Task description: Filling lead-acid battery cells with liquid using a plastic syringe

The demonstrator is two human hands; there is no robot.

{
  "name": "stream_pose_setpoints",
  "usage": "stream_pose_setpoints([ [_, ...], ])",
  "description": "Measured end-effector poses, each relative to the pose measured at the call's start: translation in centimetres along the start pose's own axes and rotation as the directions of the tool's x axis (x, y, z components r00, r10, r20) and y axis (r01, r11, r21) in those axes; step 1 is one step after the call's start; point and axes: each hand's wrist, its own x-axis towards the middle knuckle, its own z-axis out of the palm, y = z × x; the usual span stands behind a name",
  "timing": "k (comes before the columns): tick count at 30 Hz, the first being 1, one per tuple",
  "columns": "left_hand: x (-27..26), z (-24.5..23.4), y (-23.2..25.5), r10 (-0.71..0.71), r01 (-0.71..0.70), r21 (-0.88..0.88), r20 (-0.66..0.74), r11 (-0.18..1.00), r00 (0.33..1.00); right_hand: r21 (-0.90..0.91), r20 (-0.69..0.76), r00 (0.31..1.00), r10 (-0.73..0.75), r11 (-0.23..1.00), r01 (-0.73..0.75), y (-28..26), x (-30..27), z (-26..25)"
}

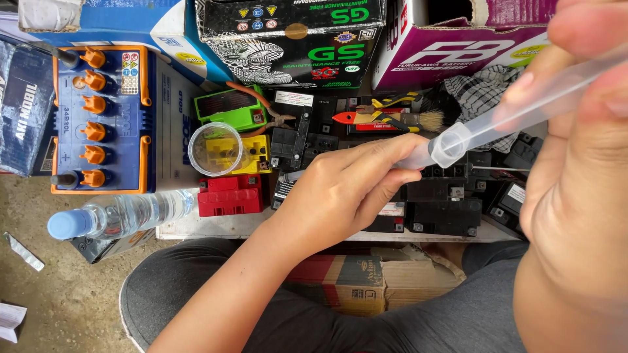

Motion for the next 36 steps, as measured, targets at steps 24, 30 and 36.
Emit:
stream_pose_setpoints([
  [24, -3.2, 1.3, 4.0, 0.031, -0.083, -0.151, -0.319, 0.985, 0.947, -0.294, 0.386, 0.894, 0.227, 0.949, -0.114, 8.7, 1.4, -11.9],
  [30, -4.9, 3.0, 4.8, -0.494, 0.328, -0.647, -0.088, 0.688, 0.865, -0.083, 0.154, 0.933, 0.326, 0.945, -0.317, 0.8, -0.7, -1.0],
  [36, -4.6, 2.4, 2.9, -0.632, 0.103, -0.916, -0.183, 0.388, 0.753, 0.190, 0.257, 0.927, 0.275, 0.926, -0.327, -0.6, -2.1, 4.8],
])
